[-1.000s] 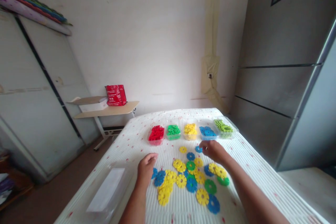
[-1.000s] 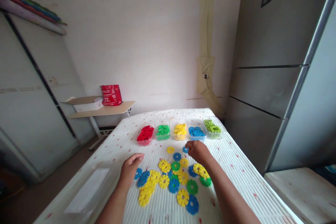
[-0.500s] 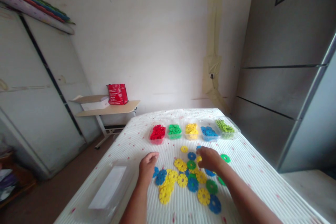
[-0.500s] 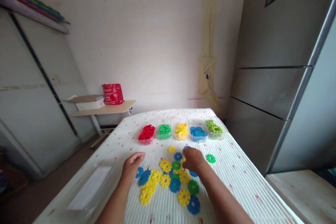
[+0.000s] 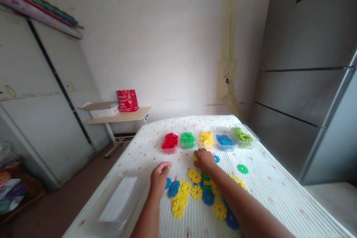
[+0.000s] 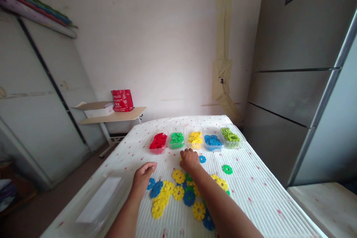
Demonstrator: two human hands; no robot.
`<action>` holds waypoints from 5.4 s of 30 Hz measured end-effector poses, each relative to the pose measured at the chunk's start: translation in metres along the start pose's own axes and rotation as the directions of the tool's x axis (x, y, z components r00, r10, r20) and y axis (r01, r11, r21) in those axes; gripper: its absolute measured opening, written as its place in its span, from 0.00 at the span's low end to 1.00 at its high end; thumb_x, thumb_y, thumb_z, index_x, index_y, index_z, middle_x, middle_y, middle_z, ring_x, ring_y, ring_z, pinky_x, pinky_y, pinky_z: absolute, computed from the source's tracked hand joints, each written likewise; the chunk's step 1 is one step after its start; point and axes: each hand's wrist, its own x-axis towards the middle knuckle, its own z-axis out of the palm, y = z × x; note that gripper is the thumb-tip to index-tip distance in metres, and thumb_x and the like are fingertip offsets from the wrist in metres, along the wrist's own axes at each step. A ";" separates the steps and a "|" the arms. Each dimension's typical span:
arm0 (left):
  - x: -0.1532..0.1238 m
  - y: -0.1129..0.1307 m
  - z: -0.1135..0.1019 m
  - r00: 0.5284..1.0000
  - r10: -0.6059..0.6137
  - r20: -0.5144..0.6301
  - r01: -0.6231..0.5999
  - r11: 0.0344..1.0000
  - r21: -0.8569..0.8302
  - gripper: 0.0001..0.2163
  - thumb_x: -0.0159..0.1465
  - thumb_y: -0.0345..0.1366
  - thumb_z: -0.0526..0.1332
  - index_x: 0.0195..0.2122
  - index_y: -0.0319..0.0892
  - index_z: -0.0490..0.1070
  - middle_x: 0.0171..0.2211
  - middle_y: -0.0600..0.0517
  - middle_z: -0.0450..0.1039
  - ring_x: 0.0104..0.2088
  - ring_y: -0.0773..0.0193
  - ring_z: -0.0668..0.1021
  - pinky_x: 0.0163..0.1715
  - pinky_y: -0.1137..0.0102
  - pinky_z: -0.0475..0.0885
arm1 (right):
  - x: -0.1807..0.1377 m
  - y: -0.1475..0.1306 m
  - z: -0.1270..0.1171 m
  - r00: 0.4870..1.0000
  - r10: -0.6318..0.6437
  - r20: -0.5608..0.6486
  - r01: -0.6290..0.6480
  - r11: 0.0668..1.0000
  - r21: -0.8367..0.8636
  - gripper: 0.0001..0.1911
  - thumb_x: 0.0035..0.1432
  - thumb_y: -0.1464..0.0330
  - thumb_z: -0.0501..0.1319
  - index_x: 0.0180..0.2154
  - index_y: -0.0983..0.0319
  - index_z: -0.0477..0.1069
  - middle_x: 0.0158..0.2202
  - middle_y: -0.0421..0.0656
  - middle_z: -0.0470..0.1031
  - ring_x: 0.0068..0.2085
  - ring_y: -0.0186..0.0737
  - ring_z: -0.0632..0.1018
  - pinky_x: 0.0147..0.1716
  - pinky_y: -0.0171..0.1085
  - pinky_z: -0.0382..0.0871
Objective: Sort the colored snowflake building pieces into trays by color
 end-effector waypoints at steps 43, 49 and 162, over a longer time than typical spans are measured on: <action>0.003 -0.006 0.001 1.000 0.001 0.009 -0.001 1.000 0.007 0.14 0.50 0.42 0.58 0.31 0.39 0.76 0.31 0.48 0.78 0.36 0.58 0.79 0.38 0.69 0.72 | -0.045 0.064 0.000 0.991 0.124 -0.048 -0.121 0.991 0.056 0.10 0.54 0.70 0.54 0.37 0.63 0.73 0.39 0.49 0.75 0.44 0.44 0.73 0.41 0.35 0.62; 0.003 -0.006 0.002 1.000 -0.007 0.002 0.007 1.000 -0.014 0.14 0.49 0.42 0.59 0.31 0.39 0.76 0.31 0.47 0.79 0.35 0.57 0.79 0.38 0.68 0.73 | -0.047 0.050 -0.007 0.997 0.039 -0.073 -0.030 0.992 0.123 0.13 0.56 0.66 0.55 0.43 0.59 0.71 0.42 0.44 0.75 0.45 0.39 0.73 0.41 0.31 0.61; 0.000 0.000 0.002 1.000 0.011 0.010 -0.012 0.996 0.094 0.13 0.51 0.40 0.56 0.32 0.40 0.75 0.31 0.49 0.78 0.35 0.58 0.78 0.39 0.67 0.71 | -0.109 0.056 -0.023 0.931 -0.333 -0.151 0.362 0.899 0.247 0.30 0.54 0.55 0.57 0.56 0.61 0.62 0.58 0.53 0.62 0.56 0.53 0.65 0.51 0.49 0.62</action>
